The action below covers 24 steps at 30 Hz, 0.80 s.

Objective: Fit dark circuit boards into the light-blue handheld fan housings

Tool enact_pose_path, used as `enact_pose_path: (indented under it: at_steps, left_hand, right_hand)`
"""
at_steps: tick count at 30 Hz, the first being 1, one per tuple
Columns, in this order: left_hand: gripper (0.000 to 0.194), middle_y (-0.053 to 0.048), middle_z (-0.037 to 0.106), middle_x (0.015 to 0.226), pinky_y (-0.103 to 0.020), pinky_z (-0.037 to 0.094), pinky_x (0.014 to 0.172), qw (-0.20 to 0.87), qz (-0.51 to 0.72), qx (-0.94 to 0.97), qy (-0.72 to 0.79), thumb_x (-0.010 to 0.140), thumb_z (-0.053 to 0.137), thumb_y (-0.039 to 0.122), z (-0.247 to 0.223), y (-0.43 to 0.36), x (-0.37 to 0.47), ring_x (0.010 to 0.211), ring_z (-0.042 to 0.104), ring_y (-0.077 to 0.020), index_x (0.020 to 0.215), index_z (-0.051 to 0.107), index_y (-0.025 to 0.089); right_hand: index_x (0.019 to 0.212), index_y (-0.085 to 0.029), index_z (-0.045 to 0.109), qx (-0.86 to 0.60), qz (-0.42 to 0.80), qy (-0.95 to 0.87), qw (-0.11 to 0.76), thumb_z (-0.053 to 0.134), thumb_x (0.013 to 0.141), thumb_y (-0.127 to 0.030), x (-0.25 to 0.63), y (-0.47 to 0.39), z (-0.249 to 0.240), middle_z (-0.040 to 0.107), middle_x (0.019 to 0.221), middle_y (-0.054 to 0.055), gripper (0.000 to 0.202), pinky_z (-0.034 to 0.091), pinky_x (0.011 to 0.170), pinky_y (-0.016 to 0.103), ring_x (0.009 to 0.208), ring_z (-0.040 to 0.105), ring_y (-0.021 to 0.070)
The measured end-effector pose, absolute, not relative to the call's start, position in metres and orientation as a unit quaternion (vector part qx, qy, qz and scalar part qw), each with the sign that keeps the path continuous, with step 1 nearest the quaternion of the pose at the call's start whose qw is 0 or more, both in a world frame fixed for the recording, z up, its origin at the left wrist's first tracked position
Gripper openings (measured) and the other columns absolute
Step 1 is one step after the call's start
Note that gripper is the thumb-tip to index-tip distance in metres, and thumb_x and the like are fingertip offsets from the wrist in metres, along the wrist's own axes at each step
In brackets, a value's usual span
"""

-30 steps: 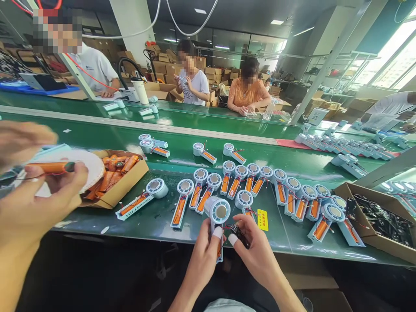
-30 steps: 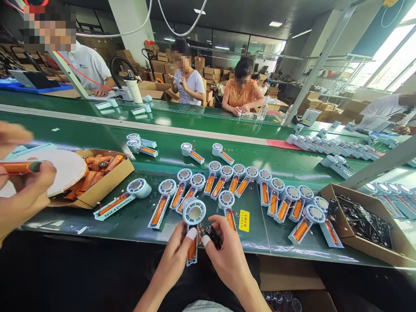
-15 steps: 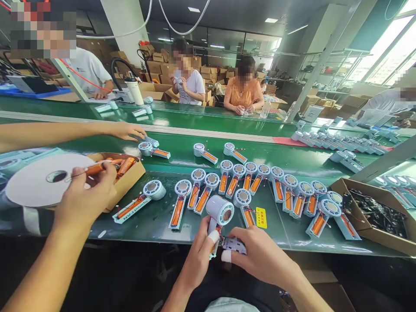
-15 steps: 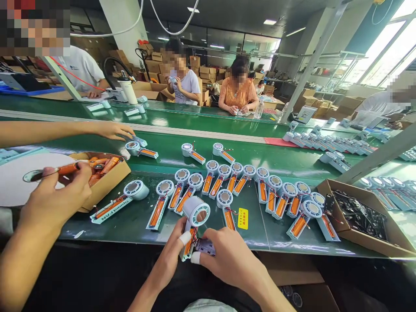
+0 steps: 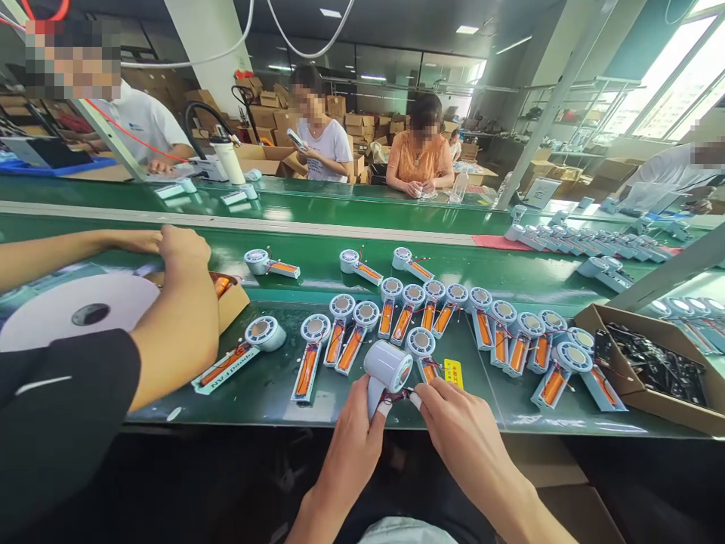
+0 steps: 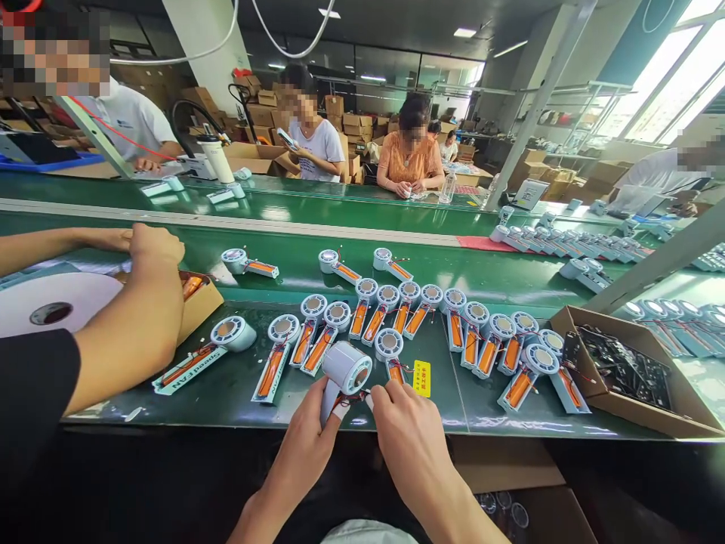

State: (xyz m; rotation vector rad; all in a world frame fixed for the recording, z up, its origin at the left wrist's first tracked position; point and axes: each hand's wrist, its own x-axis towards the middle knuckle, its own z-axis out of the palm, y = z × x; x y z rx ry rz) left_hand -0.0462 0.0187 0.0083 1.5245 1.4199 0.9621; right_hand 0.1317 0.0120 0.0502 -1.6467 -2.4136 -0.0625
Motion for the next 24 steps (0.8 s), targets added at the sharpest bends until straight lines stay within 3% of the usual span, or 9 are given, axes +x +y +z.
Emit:
enact_pose_path:
  at_steps: [4, 6, 8, 11, 13, 16, 19, 22, 24]
  left_hand:
    - [0.044, -0.014, 0.065, 0.131, -0.043, 0.043, 0.103, 0.436, 0.369, 0.599, 0.561, 0.092, 0.053, 0.036, 0.015, 0.018, -0.052, 0.122, 0.058, -0.0328, 0.132, 0.056, 0.020]
    - [0.044, -0.013, 0.067, 0.129, -0.041, 0.046, 0.099, 0.469, 0.353, 0.585, 0.560, 0.091, 0.055, 0.039, 0.020, 0.019, -0.055, 0.117, 0.061, -0.0319, 0.131, 0.059, 0.020]
    - [0.046, -0.011, 0.070, 0.122, -0.037, 0.050, 0.091, 0.505, 0.341, 0.565, 0.556, 0.089, 0.057, 0.041, 0.026, 0.020, -0.057, 0.107, 0.064, -0.0299, 0.129, 0.061, 0.019]
    - [0.045, -0.008, 0.072, 0.115, -0.034, 0.051, 0.088, 0.546, 0.356, 0.530, 0.543, 0.086, 0.059, 0.037, 0.034, 0.019, -0.055, 0.101, 0.066, -0.0267, 0.126, 0.062, 0.018]
    - [0.042, -0.006, 0.073, 0.112, -0.032, 0.050, 0.089, 0.565, 0.381, 0.491, 0.543, 0.083, 0.058, 0.033, 0.039, 0.018, -0.051, 0.101, 0.065, -0.0253, 0.123, 0.064, 0.019]
    - [0.036, -0.003, 0.074, 0.098, -0.029, 0.051, 0.079, 0.589, 0.402, 0.435, 0.549, 0.080, 0.055, 0.029, 0.044, 0.015, -0.046, 0.093, 0.065, -0.0237, 0.112, 0.068, 0.021]
    - [0.028, -0.001, 0.072, 0.086, -0.029, 0.051, 0.077, 0.624, 0.406, 0.404, 0.531, 0.076, 0.054, 0.027, 0.043, 0.013, -0.044, 0.087, 0.064, -0.0220, 0.099, 0.069, 0.021]
    - [0.028, -0.001, 0.072, 0.085, -0.032, 0.052, 0.081, 0.665, 0.406, 0.371, 0.506, 0.079, 0.053, 0.031, 0.035, 0.010, -0.044, 0.089, 0.066, -0.0230, 0.100, 0.069, 0.021]
    - [0.034, -0.004, 0.074, 0.099, -0.036, 0.051, 0.092, 0.668, 0.421, 0.363, 0.496, 0.082, 0.055, 0.035, 0.030, 0.008, -0.045, 0.103, 0.066, -0.0262, 0.109, 0.069, 0.021]
  right_hand:
    - [0.106, -0.024, 0.061, -0.553, -0.024, -0.827, 0.095, 0.048, 0.086, -0.002, 0.135, 0.013, 0.049, 0.066, 0.076, 0.002, 0.032, 0.027, 0.052, 0.029, 0.060, 0.064, 0.0185]
    - [0.099, -0.023, 0.062, -0.539, -0.010, -0.839, 0.072, 0.047, 0.086, -0.001, 0.135, 0.011, 0.054, 0.065, 0.073, 0.002, 0.030, 0.026, 0.052, 0.029, 0.058, 0.064, 0.0183]
    - [0.090, -0.022, 0.063, -0.516, 0.029, -0.854, 0.054, 0.049, 0.090, -0.007, 0.136, 0.008, 0.063, 0.066, 0.072, 0.002, 0.021, 0.027, 0.052, 0.029, 0.058, 0.064, 0.0188]
    - [0.099, -0.022, 0.066, -0.471, 0.131, -0.870, 0.063, 0.059, 0.093, -0.023, 0.138, 0.007, 0.075, 0.070, 0.079, 0.002, 0.009, 0.036, 0.058, 0.027, 0.067, 0.067, 0.0207]
    - [0.104, -0.023, 0.068, -0.442, 0.223, -0.864, 0.094, 0.061, 0.093, -0.027, 0.140, 0.009, 0.076, 0.073, 0.083, 0.001, 0.013, 0.039, 0.062, 0.026, 0.071, 0.067, 0.0192]
    - [0.088, -0.022, 0.070, -0.411, 0.409, -0.798, 0.168, 0.054, 0.097, -0.029, 0.143, 0.016, 0.065, 0.071, 0.071, -0.001, 0.019, 0.040, 0.061, 0.023, 0.062, 0.061, 0.0139]
    - [0.076, -0.019, 0.063, -0.404, 0.582, -0.662, 0.243, 0.051, 0.098, -0.046, 0.140, 0.018, 0.044, 0.060, 0.055, -0.003, 0.037, 0.036, 0.052, 0.021, 0.049, 0.048, 0.0105]
    - [0.071, -0.019, 0.056, -0.409, 0.644, -0.563, 0.319, 0.049, 0.095, -0.062, 0.130, 0.014, 0.027, 0.046, 0.047, -0.007, 0.050, 0.028, 0.046, 0.021, 0.042, 0.035, 0.0081]
    - [0.066, -0.020, 0.051, -0.419, 0.636, -0.535, 0.366, 0.048, 0.093, -0.068, 0.123, 0.009, 0.021, 0.040, 0.046, -0.007, 0.055, 0.026, 0.046, 0.021, 0.043, 0.032, 0.0077]
